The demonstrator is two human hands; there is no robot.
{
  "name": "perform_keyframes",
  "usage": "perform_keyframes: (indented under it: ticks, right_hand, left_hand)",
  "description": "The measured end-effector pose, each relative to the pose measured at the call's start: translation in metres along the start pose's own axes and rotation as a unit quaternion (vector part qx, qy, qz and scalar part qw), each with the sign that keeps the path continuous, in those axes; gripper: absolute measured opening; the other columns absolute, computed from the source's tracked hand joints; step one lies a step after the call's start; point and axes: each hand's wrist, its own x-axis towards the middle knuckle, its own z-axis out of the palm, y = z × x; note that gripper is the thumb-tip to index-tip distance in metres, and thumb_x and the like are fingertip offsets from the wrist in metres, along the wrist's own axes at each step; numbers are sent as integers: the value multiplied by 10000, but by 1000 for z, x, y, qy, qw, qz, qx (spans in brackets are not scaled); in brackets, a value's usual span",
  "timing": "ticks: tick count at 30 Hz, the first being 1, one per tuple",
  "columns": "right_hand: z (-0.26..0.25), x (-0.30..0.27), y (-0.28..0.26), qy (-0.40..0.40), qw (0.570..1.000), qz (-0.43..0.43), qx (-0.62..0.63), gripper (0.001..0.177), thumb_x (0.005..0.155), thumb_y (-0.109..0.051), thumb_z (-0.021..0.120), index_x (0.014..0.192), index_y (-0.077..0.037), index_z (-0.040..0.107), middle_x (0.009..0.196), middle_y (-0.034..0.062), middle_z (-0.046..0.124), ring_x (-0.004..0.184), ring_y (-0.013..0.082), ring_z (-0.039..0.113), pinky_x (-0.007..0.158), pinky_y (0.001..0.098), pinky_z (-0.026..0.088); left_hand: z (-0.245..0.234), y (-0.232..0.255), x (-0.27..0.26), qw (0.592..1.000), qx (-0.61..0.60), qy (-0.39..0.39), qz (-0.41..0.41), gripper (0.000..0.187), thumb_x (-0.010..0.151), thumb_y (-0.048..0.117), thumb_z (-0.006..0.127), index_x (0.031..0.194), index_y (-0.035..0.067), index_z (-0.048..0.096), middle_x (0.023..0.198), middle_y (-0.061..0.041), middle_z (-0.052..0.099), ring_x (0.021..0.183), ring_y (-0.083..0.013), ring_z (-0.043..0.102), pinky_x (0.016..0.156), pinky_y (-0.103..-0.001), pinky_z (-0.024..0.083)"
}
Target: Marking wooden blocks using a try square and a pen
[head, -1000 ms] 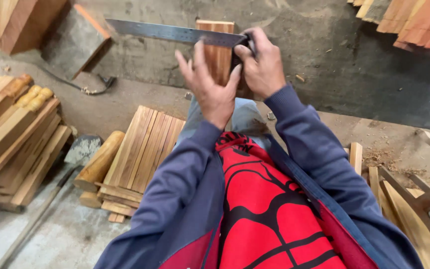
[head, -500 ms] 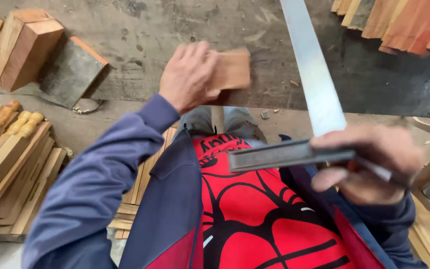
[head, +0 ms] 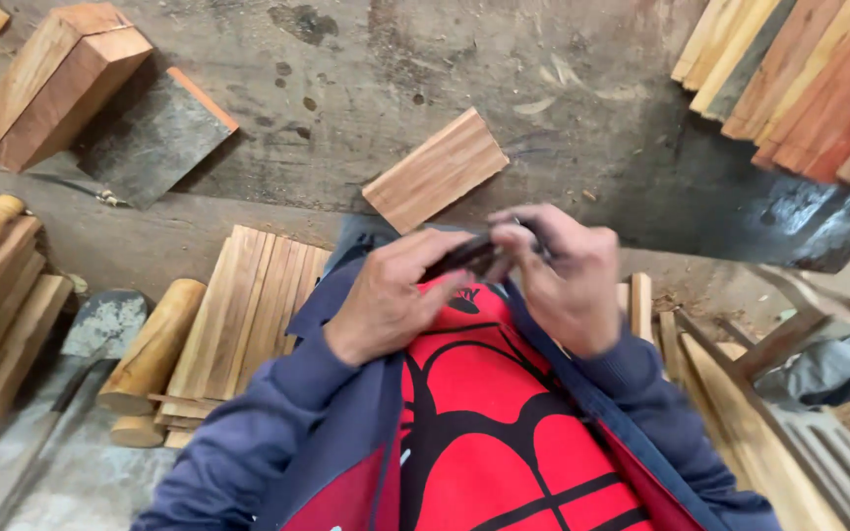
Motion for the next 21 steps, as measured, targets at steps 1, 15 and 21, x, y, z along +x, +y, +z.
perform_keyframes:
  ticks: [1, 15, 21]
  right_hand:
    - [11, 9, 15, 27, 997, 18, 66, 145, 893, -140, 554, 934, -41, 652, 498, 30, 620, 467, 97, 610, 490, 200, 484]
    - [31, 65, 130, 124, 985, -30, -119, 153, 741, -166, 795, 860, -110, 716, 662, 87, 578, 630, 267, 616, 598, 320, 482]
    - [27, 66, 129, 96, 984, 40, -147, 110, 707, -177, 801, 736, -143, 701, 567, 65, 553, 575, 255, 601, 552, 302, 459]
  left_hand:
    - [8, -16, 0, 993, 62, 97, 37, 227, 829, 163, 635, 1030, 58, 633, 890, -140, 641, 849, -333, 636, 746, -369, 509]
    - [-43, -94, 57, 970, 151, 184, -54, 95, 818, 188, 658, 866, 106, 659, 713, -120, 564, 705, -340, 595, 607, -386, 478]
    - [-43, -102, 61, 969, 113, 150, -160, 111, 730, 194, 718, 838, 186, 698, 703, -40, 644, 701, -245, 646, 570, -322, 505]
